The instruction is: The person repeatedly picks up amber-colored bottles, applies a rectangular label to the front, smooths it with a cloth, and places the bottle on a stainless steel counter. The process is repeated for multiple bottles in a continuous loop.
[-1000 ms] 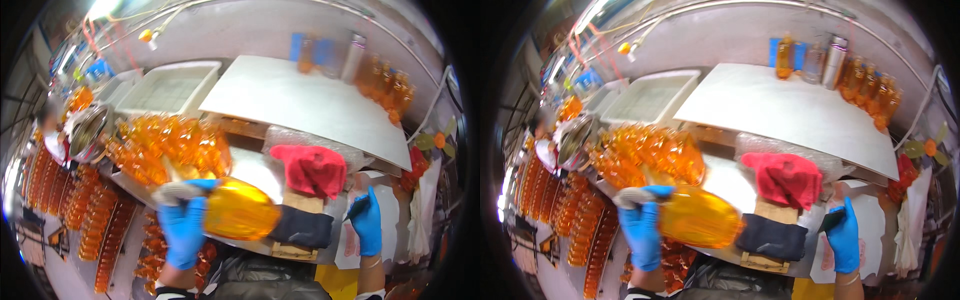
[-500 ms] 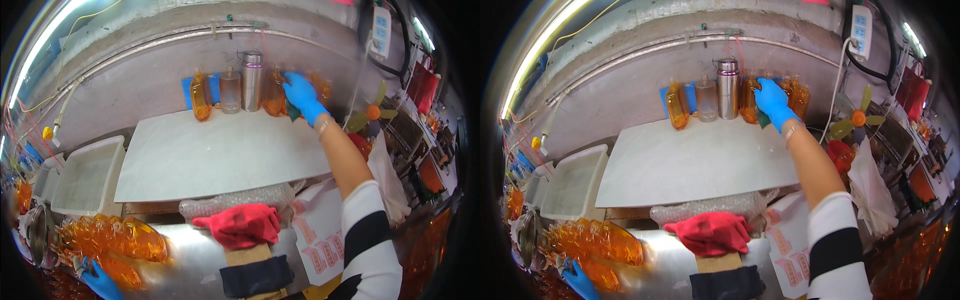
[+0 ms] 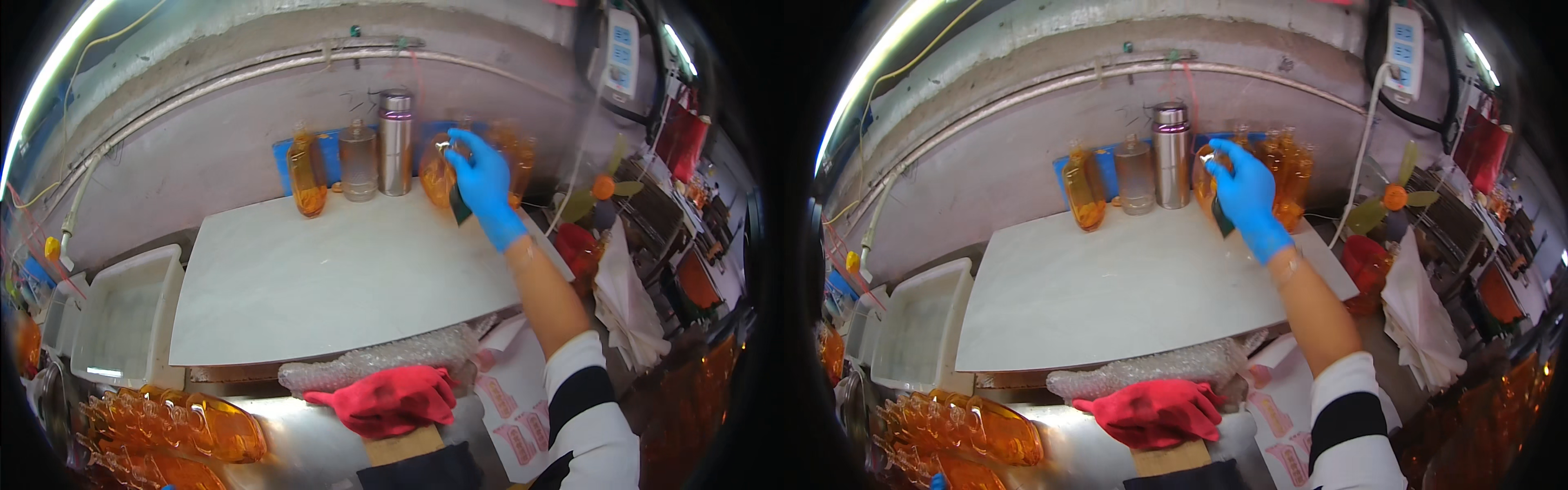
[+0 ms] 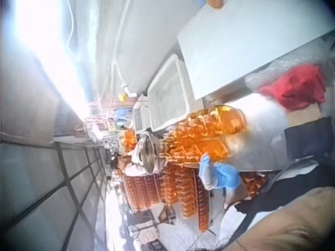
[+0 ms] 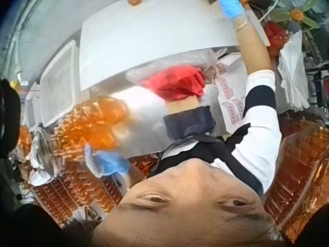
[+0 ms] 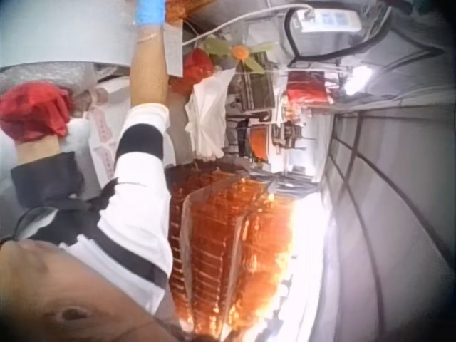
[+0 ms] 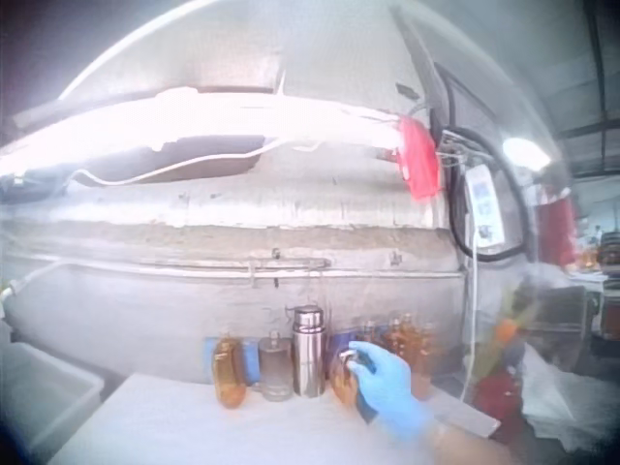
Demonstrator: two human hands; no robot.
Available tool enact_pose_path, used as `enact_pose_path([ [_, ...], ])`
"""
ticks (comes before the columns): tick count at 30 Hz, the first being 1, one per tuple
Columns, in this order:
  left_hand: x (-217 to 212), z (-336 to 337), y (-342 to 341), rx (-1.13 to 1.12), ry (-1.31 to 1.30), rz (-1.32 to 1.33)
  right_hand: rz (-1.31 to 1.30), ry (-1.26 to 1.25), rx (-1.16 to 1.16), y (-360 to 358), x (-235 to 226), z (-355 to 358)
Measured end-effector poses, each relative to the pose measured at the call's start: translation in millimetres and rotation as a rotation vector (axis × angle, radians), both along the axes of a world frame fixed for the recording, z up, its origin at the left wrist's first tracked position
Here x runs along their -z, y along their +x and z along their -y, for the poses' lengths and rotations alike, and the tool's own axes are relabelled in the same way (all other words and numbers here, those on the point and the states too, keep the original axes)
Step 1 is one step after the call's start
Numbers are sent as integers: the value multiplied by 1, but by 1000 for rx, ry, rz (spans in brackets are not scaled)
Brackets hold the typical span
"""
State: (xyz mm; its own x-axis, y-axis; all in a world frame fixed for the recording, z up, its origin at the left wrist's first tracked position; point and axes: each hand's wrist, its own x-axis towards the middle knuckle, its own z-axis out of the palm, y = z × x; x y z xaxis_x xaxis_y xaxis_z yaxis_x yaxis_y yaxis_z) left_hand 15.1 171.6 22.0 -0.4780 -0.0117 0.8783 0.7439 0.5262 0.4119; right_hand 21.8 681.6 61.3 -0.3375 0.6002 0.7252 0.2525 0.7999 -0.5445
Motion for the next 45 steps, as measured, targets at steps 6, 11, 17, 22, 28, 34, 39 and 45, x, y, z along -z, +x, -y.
enact_pose_path([
  [6,-9,-60,30,863,-242,363,-79,-204,-659,115,-57,142],
  [11,34,-120,68,1580,142,1249,201,-896,-954,156,-7,205],
  [17,80,-114,82,1132,272,1173,-173,-931,-452,225,84,184],
  [22,120,-104,68,995,165,1084,45,-650,278,356,135,152],
  [28,106,-106,85,956,100,1039,466,-433,151,411,183,157],
  [34,112,-104,76,972,33,922,972,-74,330,408,165,168],
  [39,110,-106,79,972,126,1010,826,-195,553,444,177,167],
  [45,97,-103,83,918,67,1138,374,-681,860,450,204,172],
])
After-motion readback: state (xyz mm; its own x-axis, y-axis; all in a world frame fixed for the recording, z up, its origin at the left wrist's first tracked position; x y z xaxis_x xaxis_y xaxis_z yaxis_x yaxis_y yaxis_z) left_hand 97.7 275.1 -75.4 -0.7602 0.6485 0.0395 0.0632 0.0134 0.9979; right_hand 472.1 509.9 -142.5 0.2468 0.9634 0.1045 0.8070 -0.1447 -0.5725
